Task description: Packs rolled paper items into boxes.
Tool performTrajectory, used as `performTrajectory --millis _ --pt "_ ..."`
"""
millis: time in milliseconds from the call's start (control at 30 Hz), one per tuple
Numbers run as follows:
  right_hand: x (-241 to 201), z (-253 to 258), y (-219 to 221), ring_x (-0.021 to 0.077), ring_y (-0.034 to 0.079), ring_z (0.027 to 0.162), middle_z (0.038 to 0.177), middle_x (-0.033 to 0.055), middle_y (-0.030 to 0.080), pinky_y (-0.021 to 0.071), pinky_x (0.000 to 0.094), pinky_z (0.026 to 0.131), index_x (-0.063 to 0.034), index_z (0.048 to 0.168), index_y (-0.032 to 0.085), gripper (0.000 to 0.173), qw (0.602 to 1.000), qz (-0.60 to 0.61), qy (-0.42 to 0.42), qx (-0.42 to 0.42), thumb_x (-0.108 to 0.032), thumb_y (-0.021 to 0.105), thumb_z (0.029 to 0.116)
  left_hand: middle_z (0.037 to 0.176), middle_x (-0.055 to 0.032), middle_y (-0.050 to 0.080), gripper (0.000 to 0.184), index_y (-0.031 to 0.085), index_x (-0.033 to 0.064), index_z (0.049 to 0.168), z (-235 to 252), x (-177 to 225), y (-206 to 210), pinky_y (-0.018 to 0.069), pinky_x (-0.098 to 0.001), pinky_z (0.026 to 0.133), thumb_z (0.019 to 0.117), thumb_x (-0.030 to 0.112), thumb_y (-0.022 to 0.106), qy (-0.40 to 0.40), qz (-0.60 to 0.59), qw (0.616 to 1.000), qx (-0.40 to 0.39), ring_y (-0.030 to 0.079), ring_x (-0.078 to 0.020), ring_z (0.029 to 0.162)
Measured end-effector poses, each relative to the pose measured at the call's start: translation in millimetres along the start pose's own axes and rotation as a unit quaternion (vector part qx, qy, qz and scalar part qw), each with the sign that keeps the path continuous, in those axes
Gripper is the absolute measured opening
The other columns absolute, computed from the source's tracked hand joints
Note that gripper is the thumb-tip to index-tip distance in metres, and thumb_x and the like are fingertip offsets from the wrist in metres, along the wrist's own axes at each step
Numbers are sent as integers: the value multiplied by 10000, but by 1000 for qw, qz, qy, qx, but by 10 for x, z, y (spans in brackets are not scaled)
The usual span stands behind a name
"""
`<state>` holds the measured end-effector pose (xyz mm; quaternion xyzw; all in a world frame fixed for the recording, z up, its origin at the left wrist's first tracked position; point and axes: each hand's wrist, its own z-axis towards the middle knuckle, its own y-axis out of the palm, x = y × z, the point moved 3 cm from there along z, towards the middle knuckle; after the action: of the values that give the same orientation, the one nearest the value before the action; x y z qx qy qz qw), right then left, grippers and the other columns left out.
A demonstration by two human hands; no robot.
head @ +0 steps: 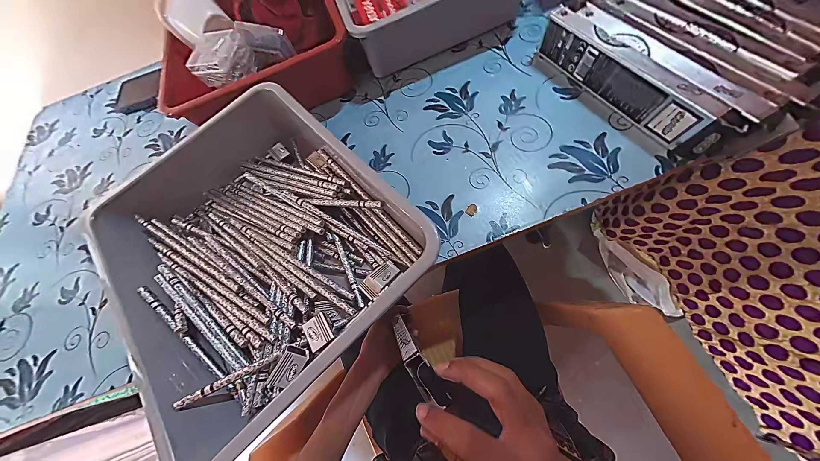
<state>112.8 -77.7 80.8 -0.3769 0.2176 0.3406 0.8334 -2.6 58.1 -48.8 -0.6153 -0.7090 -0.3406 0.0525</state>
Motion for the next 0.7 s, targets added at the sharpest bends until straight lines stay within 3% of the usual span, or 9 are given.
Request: performTrajectory --millis 67,167,267,333,400,500,567,633,700 --pt "59 33 -19 104 559 1243 1209 35 613 439 194 1075 -199 1085 680 101 999 -18 25 -12 -250 619 1022 687 -27 623 269 545 65 940 -7 6 -8 551 -214 535 1096 108 330 27 10 999 -20 632 -93 568" --pt "160 126 -119 103 630 1145 1100 44 699 488 195 1011 -131 1032 700 131 997 -37 54 -30 -216 600 1029 658 22 586 298 545 107 909 -16 15 0 510 -203 523 1097 135 315 40 21 999 -16 585 -57 555" --pt "247 223 -143 91 678 1007 971 58 734 523 172 911 -91 1004 725 158 995 -69 53 -48 -196 607 1017 735 28 608 237 568 87 993 51 -40 -155 546 -219 642 1087 102 351 72 38 996 -47 611 -51 655" --pt "266 244 -132 43 685 967 939 48 742 529 138 890 -66 1005 714 152 997 -37 58 -45 -187 623 1012 806 34 603 186 568 54 1078 50 -83 -210 548 -212 710 1085 67 382 91 80 989 -80 613 -39 725" --pt "259 248 -99 -23 675 976 994 3 742 535 117 888 -57 1061 693 146 991 63 110 -46 -182 632 1016 778 25 643 231 583 77 1034 51 -129 -204 578 -228 677 1095 125 365 65 10 994 -90 653 -62 696" --pt "235 249 20 -66 677 922 1042 -174 722 578 137 823 -184 1167 648 195 922 280 264 -47 -184 675 974 697 20 581 273 557 99 953 -142 -16 14 544 -224 566 1104 158 338 17 -18 998 -60 597 -67 598" --pt "265 194 162 -31 691 829 962 -152 734 586 164 732 -209 1172 629 242 839 417 344 -68 -204 709 944 688 28 603 340 562 120 928 -169 -25 33 533 -222 547 1105 190 280 26 -5 995 -95 612 -61 601" --pt "287 110 297 3 693 787 939 -108 726 597 196 693 -195 1148 664 245 782 481 380 -114 -260 739 924 797 12 678 393 578 89 992 -124 -83 -44 554 -189 665 1114 173 214 72 -22 979 -190 667 -43 735" --pt "282 73 366 -7 684 780 939 -102 721 589 186 701 -181 1135 681 239 769 498 373 -148 -288 736 929 949 1 702 416 567 26 1106 -316 13 8 543 -153 798 1107 123 163 128 33 963 -237 674 -8 894"
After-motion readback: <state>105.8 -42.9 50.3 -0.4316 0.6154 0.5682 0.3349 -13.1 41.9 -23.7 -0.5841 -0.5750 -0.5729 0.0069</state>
